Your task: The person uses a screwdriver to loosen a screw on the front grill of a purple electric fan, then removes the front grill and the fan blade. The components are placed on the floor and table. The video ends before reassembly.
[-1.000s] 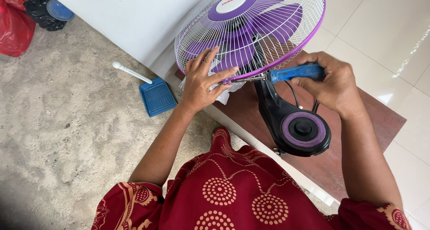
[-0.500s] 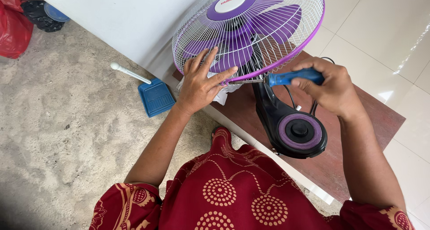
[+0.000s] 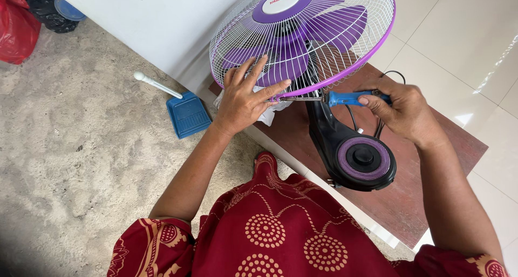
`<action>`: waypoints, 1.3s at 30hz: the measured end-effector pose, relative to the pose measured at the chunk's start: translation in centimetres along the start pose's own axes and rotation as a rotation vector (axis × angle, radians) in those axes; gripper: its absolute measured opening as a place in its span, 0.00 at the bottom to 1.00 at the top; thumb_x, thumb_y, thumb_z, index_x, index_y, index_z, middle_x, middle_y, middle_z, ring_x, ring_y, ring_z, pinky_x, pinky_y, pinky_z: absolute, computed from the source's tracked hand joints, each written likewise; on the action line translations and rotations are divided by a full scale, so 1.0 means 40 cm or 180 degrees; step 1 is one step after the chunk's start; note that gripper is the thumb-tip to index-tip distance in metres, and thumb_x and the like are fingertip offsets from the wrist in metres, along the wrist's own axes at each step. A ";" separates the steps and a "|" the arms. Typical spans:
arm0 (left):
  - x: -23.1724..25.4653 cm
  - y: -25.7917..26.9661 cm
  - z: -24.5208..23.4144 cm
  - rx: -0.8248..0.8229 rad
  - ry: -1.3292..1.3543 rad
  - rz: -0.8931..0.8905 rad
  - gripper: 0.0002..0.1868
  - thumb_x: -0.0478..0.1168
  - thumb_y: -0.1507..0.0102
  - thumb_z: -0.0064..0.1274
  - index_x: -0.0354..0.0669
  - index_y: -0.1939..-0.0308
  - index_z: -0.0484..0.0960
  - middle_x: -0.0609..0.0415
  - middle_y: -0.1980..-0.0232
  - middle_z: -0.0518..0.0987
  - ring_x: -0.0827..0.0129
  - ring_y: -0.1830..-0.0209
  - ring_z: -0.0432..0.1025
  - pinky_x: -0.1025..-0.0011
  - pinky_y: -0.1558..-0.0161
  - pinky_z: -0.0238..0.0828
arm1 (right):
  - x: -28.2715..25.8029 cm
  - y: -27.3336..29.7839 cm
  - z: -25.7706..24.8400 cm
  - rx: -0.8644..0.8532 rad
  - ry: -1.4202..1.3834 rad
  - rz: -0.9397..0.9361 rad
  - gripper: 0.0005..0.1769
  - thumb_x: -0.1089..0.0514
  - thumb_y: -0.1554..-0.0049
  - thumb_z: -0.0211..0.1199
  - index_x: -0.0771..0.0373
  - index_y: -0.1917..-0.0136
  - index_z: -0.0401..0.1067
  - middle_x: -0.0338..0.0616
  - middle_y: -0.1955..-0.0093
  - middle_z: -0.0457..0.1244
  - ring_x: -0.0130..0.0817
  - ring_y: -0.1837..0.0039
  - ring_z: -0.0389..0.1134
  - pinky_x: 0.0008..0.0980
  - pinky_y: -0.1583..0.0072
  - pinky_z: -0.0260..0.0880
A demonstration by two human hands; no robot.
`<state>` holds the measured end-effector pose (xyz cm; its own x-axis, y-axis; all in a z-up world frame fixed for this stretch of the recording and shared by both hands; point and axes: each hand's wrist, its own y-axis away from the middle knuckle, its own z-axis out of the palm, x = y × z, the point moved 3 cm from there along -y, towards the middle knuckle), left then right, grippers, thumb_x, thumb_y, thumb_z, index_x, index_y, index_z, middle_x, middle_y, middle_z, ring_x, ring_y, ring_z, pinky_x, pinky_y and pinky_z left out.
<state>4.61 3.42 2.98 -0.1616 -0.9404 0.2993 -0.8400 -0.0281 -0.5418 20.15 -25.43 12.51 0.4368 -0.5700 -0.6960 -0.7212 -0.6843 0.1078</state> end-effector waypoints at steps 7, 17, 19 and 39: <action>0.008 -0.009 0.000 -0.0032 -0.0042 0.0009 0.40 0.49 0.43 0.72 0.88 0.32 0.72 0.51 0.19 0.61 0.54 0.23 0.59 0.52 0.29 0.57 | -0.084 0.009 -0.039 0.0530 -0.0010 -0.1677 0.15 0.57 0.41 0.70 0.63 0.42 0.76 0.51 0.46 0.66 0.34 0.49 0.70 0.32 0.53 0.72; 0.011 -0.016 0.008 -0.0015 -0.0068 0.0020 0.38 0.49 0.42 0.71 0.89 0.32 0.72 0.51 0.20 0.61 0.55 0.23 0.58 0.51 0.27 0.55 | -0.089 0.020 -0.022 0.0694 0.0522 -0.1409 0.15 0.56 0.44 0.72 0.62 0.45 0.76 0.47 0.50 0.68 0.37 0.50 0.71 0.32 0.55 0.73; 0.010 -0.017 0.009 -0.0004 -0.0037 -0.0011 0.38 0.49 0.43 0.72 0.89 0.32 0.71 0.52 0.20 0.62 0.54 0.23 0.58 0.51 0.27 0.55 | -0.092 0.024 -0.022 0.0870 0.0396 -0.1567 0.15 0.56 0.45 0.71 0.63 0.47 0.75 0.49 0.51 0.66 0.38 0.50 0.70 0.31 0.55 0.73; 0.018 -0.020 0.016 0.0089 0.0060 -0.0046 0.38 0.46 0.43 0.73 0.89 0.34 0.73 0.53 0.19 0.60 0.54 0.22 0.58 0.51 0.26 0.53 | -0.049 0.025 0.009 0.1188 -0.0664 -0.0366 0.19 0.64 0.48 0.72 0.64 0.43 0.75 0.43 0.42 0.65 0.29 0.47 0.70 0.26 0.49 0.74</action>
<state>5.52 2.55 3.12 -0.1594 -0.9333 0.3219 -0.8276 -0.0514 -0.5590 18.36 -24.83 13.72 0.4354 -0.3695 -0.8209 -0.8357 -0.5050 -0.2159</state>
